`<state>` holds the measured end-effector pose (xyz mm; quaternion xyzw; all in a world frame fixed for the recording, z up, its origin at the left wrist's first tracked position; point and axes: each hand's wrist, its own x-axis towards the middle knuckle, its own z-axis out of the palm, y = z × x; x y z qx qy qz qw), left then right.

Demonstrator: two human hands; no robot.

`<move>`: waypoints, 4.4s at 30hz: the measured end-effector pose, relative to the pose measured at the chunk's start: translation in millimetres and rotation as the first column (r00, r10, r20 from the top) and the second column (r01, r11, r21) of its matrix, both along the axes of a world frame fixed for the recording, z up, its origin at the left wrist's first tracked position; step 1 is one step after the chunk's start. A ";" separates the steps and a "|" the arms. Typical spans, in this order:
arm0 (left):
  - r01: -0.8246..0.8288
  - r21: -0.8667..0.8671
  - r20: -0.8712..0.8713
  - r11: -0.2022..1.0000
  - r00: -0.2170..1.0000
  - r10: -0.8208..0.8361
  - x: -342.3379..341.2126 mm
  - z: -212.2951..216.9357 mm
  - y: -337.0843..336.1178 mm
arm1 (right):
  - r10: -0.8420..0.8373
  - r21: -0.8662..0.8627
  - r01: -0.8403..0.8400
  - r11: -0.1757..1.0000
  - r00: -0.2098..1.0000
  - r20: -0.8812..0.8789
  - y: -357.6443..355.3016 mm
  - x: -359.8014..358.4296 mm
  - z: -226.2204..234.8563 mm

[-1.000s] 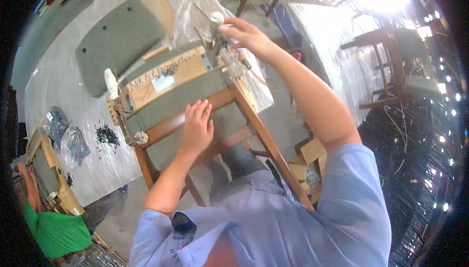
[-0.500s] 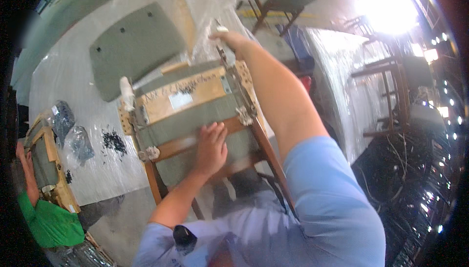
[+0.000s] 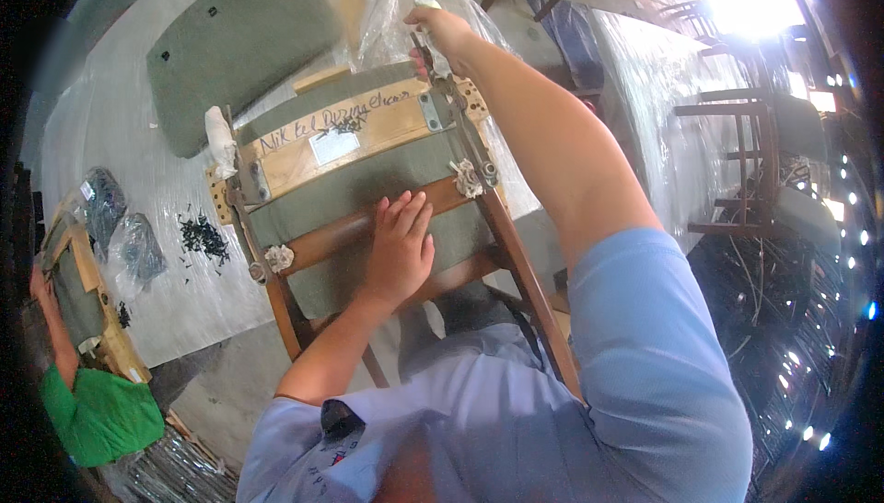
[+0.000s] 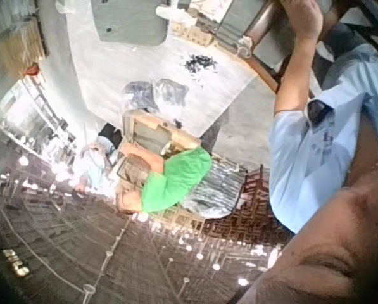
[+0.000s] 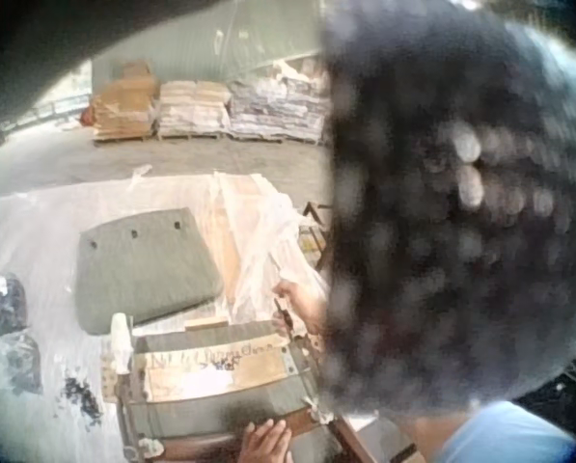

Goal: The person assembles wooden chairs by attaching upholstered seat cushions to chair frames using a pneumatic screwdriver. They position the seat, drive screws into the frame, and move completed chairs aside while working at a shared assembly table.

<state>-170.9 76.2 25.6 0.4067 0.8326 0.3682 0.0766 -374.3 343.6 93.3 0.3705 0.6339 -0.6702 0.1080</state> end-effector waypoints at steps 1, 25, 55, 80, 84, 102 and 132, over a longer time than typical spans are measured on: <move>0.002 -0.005 -0.004 1.000 1.000 -0.002 0.6 0.1 -1.2 | 0.002 -0.004 -0.002 1.000 1.000 0.029 0.8 -0.5 -1.4; -0.005 0.071 0.025 0.997 1.000 0.004 0.7 4.3 -6.3 | -0.066 -0.146 0.076 0.986 0.995 0.069 -2.4 -5.5 1.9; -0.034 0.123 0.073 0.992 0.997 0.025 -10.4 1.7 -1.1 | 0.094 0.442 -0.040 0.896 0.990 -0.102 -28.0 -9.4 -3.6; -0.520 -0.158 0.851 0.839 0.359 0.382 -247.4 58.1 195.3 | 0.109 0.025 -0.123 0.992 0.943 0.313 -28.5 293.5 -58.8; -0.451 -0.126 0.890 0.884 0.341 0.301 -252.6 59.1 199.0 | 0.102 0.010 -0.111 0.994 0.948 0.303 -22.8 294.6 -53.3; -0.415 -0.155 0.903 0.897 0.309 0.299 -250.7 67.0 194.8 | 0.153 0.084 -0.197 0.977 0.915 0.373 -20.7 288.1 -50.8; -0.497 -0.136 0.920 0.857 0.258 0.295 -262.9 38.3 195.1 | 0.105 0.163 -0.179 0.970 0.918 0.382 -24.6 289.7 -50.0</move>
